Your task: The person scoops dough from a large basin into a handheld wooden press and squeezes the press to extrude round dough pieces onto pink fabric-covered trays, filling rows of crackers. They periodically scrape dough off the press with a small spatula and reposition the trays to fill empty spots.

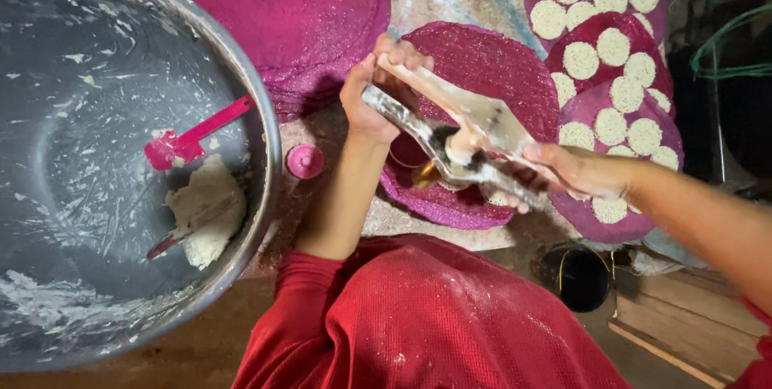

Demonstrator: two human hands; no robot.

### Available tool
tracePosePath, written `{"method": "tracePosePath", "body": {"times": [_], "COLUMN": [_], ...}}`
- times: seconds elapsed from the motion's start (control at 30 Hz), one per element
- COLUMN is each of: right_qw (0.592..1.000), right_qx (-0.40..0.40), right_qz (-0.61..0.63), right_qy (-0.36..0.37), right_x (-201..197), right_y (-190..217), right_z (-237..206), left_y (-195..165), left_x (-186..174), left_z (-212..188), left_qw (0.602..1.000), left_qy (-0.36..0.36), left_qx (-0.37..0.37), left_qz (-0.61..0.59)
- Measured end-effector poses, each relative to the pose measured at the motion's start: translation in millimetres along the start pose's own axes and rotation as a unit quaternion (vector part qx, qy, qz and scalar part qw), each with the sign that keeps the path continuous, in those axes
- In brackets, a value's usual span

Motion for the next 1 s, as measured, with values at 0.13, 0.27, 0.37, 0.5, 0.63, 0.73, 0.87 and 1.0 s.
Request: {"method": "tracePosePath", "body": {"times": [0.13, 0.27, 0.37, 0.5, 0.63, 0.73, 0.87, 1.0], "right_qw": [0.997, 0.985, 0.982, 0.988, 0.969, 0.95, 0.951, 0.964], "right_qx": [0.055, 0.068, 0.073, 0.082, 0.108, 0.11, 0.056, -0.03], "right_qz": [-0.033, -0.09, -0.086, -0.069, -0.135, -0.191, -0.179, -0.118], "right_qy": [-0.046, -0.132, -0.149, -0.116, -0.175, -0.222, -0.245, -0.235], "right_x": [-12, -1, 10, 15, -1, -10, -7, 7], "right_y": [19, 43, 52, 51, 48, 49, 54, 58], "right_z": [21, 38, 41, 34, 22, 21, 35, 54], "left_y": [-19, -44, -51, -36, -7, -2, -16, -39], "left_x": [-32, -48, -56, -70, -86, -91, -86, -81], "left_z": [10, 11, 4, -8, 1, 20, 37, 39], "left_qw": [0.997, 0.994, 0.99, 0.993, 0.991, 0.992, 0.994, 0.996], "left_qy": [0.011, 0.028, 0.015, -0.016, -0.012, 0.025, 0.066, 0.072], "left_qx": [0.069, 0.09, 0.091, 0.102, 0.09, 0.073, 0.046, 0.028], "left_qz": [-0.025, -0.063, -0.104, -0.05, -0.102, -0.095, -0.075, -0.042]}}
Point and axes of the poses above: each hand's wrist, its own z-axis towards the middle knuckle, its own x-axis out of the palm, y = z × x, the point moved 6 cm from there along z, towards the middle knuckle, and after that the axes turned 7 degrees about x, right-handed, at the moved point
